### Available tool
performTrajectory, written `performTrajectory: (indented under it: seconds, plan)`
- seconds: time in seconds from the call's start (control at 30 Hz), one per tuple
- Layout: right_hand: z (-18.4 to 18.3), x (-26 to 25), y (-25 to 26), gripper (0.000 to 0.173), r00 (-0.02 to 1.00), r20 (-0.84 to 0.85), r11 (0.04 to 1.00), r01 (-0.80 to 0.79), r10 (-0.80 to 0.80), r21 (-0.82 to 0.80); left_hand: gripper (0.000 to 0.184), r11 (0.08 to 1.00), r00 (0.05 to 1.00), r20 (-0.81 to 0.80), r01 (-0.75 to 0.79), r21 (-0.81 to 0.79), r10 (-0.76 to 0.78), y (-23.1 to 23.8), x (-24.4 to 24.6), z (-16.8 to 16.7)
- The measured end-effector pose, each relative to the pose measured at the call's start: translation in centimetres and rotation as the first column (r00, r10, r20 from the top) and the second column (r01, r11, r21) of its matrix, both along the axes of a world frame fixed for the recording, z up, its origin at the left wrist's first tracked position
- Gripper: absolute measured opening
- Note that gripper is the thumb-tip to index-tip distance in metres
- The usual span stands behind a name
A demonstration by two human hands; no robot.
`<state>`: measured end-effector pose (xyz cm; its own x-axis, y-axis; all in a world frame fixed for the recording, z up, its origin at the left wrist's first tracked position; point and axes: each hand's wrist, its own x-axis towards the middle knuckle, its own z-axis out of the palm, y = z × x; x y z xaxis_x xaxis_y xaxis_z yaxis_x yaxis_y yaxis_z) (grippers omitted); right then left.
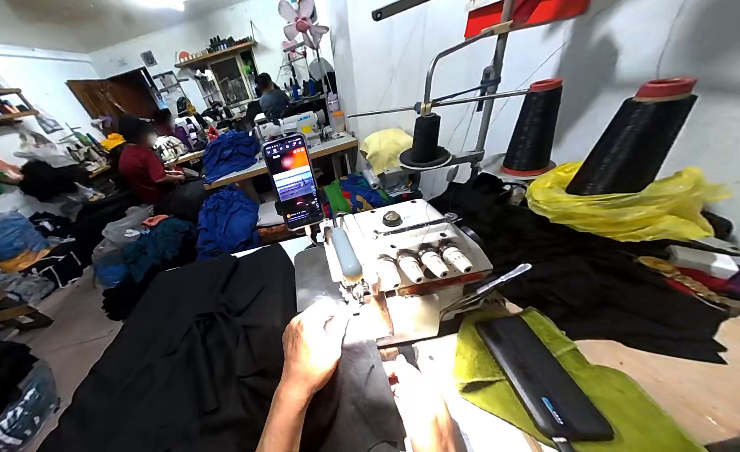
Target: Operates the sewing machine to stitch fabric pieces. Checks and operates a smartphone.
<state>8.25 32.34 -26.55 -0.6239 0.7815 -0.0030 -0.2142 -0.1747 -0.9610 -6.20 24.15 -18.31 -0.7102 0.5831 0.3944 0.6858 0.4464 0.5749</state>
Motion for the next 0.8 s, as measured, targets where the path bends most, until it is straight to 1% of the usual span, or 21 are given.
performTrajectory:
  seconds: [0.43,0.53,0.7,0.8]
  plan:
    - [-0.02,-0.09,-0.08,0.036,1.000,-0.028,1.000,0.004,-0.005,-0.031,0.026,1.000,1.000,-0.001,0.011,0.021,-0.011,-0.07,-0.09,-0.16]
    - [0.02,-0.02,-0.10,0.035,1.000,-0.011,1.000,0.005,-0.005,-0.012,0.027,1.000,1.000,0.008,0.020,0.014,-0.021,-0.15,-0.10,-0.06]
    - [-0.14,-0.04,-0.13,0.036,0.999,-0.042,1.000,0.008,-0.008,0.001,0.026,0.999,0.999,0.004,0.032,0.021,-0.032,-0.27,-0.12,-0.15]
    - [-0.10,0.03,-0.08,0.035,1.000,-0.008,1.000,0.004,-0.004,-0.001,0.026,0.999,0.999,0.000,0.041,0.031,-0.041,-0.38,-0.04,-0.17]
